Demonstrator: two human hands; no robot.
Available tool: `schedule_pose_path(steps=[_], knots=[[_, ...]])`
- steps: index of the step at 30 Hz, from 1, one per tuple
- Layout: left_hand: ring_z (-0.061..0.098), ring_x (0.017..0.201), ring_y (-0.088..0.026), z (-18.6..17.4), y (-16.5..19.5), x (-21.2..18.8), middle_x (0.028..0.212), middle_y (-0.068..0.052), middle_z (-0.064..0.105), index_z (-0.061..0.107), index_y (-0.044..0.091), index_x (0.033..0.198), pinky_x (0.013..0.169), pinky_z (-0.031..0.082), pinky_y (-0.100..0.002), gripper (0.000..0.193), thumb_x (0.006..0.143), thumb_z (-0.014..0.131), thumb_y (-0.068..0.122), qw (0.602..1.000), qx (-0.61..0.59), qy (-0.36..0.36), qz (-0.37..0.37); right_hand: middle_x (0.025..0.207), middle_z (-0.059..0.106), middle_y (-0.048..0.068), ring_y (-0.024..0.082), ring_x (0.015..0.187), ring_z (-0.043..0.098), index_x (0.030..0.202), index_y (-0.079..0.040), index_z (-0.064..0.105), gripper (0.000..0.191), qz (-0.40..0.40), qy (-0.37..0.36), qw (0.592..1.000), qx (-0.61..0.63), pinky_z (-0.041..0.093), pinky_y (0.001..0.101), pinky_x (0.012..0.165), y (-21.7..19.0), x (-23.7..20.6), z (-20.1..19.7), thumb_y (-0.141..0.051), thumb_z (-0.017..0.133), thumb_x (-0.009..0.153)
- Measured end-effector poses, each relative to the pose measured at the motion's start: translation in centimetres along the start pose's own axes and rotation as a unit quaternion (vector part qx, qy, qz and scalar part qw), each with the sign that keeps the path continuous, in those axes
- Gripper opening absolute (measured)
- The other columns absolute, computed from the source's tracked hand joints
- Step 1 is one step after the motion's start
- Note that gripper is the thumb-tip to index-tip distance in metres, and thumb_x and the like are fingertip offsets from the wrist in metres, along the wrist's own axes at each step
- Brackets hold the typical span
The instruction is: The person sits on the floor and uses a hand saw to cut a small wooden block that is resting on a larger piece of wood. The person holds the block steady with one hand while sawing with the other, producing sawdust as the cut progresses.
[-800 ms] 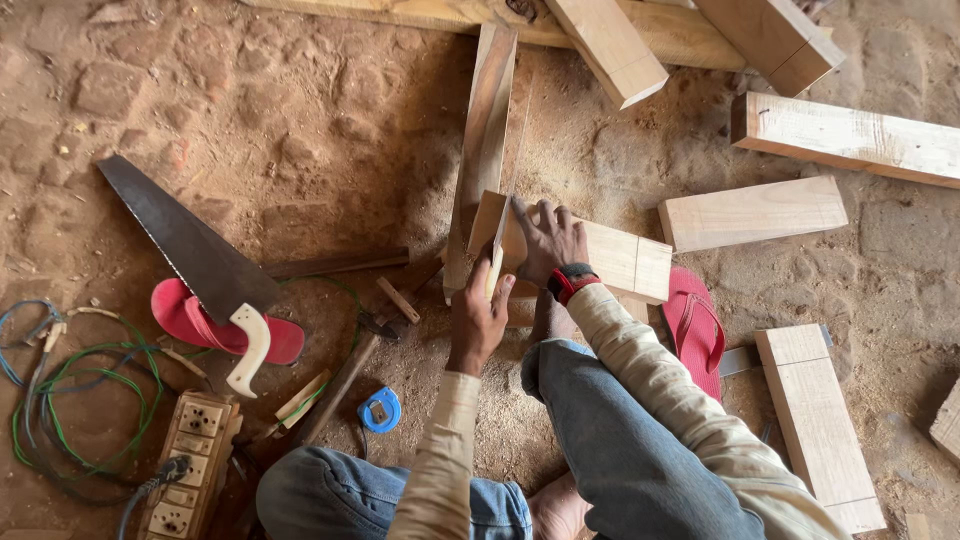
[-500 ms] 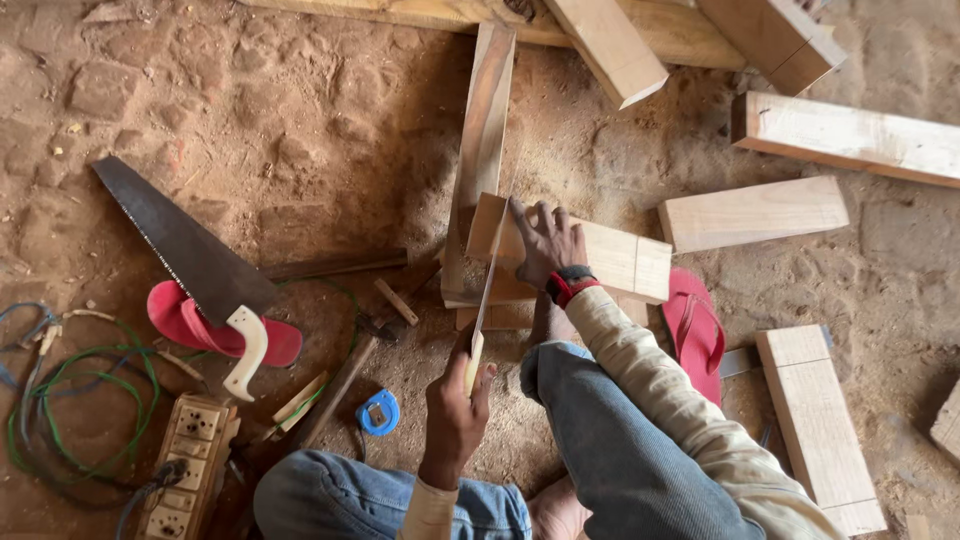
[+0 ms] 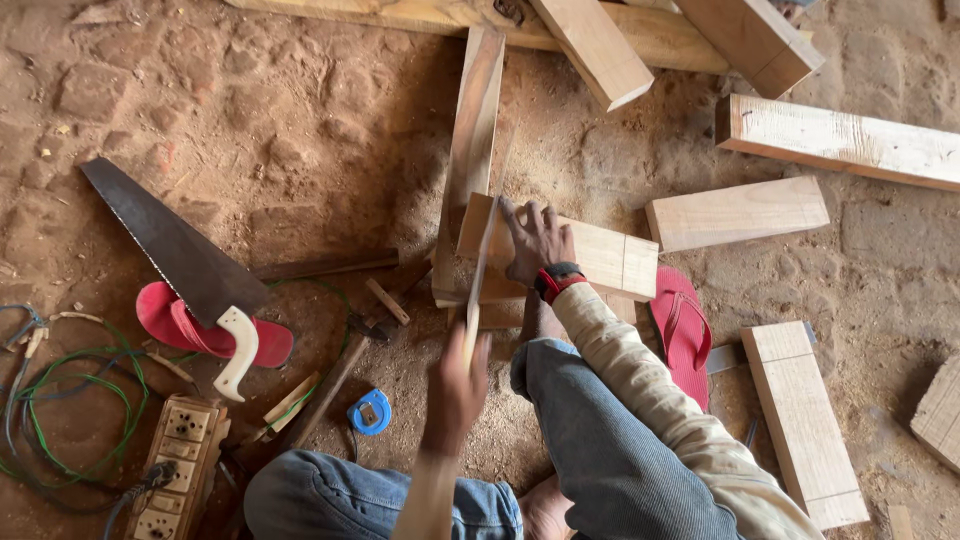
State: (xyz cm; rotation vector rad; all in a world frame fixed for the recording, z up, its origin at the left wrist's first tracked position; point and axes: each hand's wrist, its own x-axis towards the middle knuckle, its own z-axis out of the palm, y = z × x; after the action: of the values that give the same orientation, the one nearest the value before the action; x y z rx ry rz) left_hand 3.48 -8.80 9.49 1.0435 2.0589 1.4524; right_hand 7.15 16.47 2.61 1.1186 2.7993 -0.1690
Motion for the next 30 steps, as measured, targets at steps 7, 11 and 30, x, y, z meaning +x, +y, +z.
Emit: schedule_pose_path(steps=[7, 11, 30], knots=[[0.068, 0.047, -0.01, -3.4, -0.9, -11.4, 0.097, -0.02, 0.071, 0.06, -0.005, 0.125, 0.035, 0.054, -0.022, 0.034, 0.102, 0.058, 0.02, 0.998, 0.037, 0.025, -0.039, 0.155, 0.029, 0.021, 0.049, 0.139, 0.031, 0.159, -0.031, 0.017, 0.133, -0.003, -0.021, 1.0, -0.007, 0.045, 0.0662, 0.093, 0.2, 0.8, 1.2, -0.051, 0.095, 0.054], [0.065, 0.047, -0.01, -0.3, -3.1, -4.2, 0.071, -0.012, 0.073, 0.061, -0.005, 0.13, 0.035, 0.052, -0.023, 0.038, 0.1, 0.058, 0.018, 0.999, -0.006, 0.005, -0.046, 0.156, 0.031, 0.02, 0.049, 0.141, 0.031, 0.162, -0.034, 0.017, 0.131, 0.005, -0.024, 1.0, 0.013, 0.043, 0.0675, 0.098, -0.1, 0.1, 0.4, -0.048, 0.093, 0.056], [0.079, 0.072, -0.023, -3.7, 0.7, -8.3, 0.112, -0.025, 0.075, 0.048, -0.002, 0.143, 0.06, 0.065, -0.032, 0.05, 0.097, 0.06, 0.014, 0.999, 0.022, -0.002, -0.048, 0.167, 0.017, 0.022, 0.057, 0.143, 0.029, 0.16, -0.024, 0.018, 0.099, -0.013, -0.012, 0.996, -0.088, 0.043, 0.0762, 0.093, 1.7, 3.2, 7.0, -0.019, 0.078, 0.082]])
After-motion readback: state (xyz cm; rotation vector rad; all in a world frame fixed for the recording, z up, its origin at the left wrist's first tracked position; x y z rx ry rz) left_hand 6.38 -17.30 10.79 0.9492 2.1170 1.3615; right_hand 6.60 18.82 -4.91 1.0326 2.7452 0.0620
